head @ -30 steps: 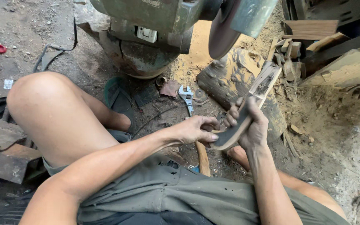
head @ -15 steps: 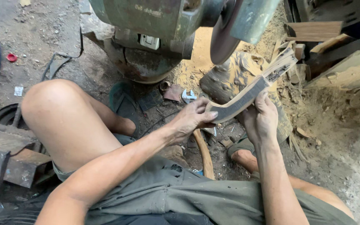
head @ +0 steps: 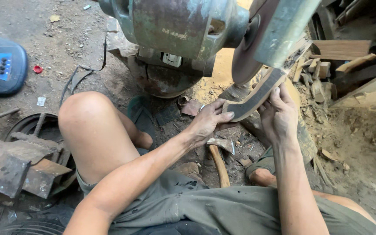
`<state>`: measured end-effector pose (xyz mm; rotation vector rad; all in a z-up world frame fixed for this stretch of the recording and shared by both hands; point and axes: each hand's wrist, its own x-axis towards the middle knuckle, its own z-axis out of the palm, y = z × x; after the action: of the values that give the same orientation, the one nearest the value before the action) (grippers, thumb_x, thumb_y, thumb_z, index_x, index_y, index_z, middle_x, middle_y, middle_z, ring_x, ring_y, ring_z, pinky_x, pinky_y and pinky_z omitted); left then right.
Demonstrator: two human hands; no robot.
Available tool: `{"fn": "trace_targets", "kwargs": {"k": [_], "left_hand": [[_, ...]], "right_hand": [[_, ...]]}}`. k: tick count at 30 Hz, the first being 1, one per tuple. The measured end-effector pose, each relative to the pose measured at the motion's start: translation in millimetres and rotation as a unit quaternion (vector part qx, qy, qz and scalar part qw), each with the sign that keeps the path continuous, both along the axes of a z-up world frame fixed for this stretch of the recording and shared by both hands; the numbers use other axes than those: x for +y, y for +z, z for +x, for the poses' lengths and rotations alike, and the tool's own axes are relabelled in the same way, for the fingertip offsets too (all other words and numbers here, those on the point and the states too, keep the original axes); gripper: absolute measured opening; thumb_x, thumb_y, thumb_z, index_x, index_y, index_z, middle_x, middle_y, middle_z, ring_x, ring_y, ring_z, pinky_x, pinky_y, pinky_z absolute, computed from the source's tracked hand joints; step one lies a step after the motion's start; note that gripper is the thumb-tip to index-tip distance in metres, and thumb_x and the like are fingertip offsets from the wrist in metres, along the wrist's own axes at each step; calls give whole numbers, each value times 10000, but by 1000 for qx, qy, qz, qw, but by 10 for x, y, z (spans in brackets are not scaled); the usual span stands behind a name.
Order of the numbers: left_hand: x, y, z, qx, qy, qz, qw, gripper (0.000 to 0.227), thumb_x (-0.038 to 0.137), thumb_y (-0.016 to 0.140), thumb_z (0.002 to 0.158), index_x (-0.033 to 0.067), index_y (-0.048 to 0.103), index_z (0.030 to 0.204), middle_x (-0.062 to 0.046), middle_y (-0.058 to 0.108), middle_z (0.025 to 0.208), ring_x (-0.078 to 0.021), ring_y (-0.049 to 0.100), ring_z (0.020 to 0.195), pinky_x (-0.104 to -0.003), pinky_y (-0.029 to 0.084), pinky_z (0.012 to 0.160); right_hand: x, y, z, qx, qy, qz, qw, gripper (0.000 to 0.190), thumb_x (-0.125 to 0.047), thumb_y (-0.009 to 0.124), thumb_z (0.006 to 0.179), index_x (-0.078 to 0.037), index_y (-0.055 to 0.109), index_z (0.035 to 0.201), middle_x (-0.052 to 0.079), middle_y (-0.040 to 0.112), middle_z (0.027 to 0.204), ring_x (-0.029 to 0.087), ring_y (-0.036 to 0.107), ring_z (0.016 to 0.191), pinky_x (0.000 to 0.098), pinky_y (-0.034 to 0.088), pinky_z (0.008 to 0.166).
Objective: The person sits on the ground and uses a bench grinder to smooth and shape a curved piece of wood. They hold the wood with both hands, repeatedly pressing it against the spinning wheel and rotating it to work different edges.
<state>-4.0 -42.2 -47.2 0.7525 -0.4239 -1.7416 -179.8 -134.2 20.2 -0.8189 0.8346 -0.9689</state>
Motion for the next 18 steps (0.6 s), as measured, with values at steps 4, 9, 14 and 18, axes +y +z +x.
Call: {"fn": "trace_targets", "kwargs": {"k": [4,9,14,18], "left_hand": [[-99,49,27,33,16,7,999,564,84,667,947,-52,431,1442,-172,589,1370,-238,629,1221,-384,560,1069],[-190,104,65,52,16,-5,999,592,119,667,963,-37,391,1463,-175,569,1388,-250,623,1257,-383,557,1095],[-305,112,55,107,24,-28,994,624,147,663,996,-100,389,1499,-184,573,1378,-263,639,1215,-415,556,1084],[-382,78,26,125,24,-28,991,617,150,642,997,-58,365,1509,-162,577,1370,-274,644,1186,-409,547,1087]], "right_hand": [[-102,58,87,1,20,-27,999,408,-215,505,1124,-66,496,1504,48,641,1355,167,612,1193,369,495,1063],[-222,110,172,-21,18,-9,1000,367,-205,515,1116,-53,551,1447,57,656,1323,183,626,1186,368,500,1086],[-356,72,193,-28,7,-17,999,323,-124,558,1088,-8,570,1389,92,671,1303,191,647,1206,364,511,1125],[-432,-17,172,-35,7,-21,999,259,-111,565,1127,51,589,1329,130,683,1261,215,666,1144,367,534,1055]]}}
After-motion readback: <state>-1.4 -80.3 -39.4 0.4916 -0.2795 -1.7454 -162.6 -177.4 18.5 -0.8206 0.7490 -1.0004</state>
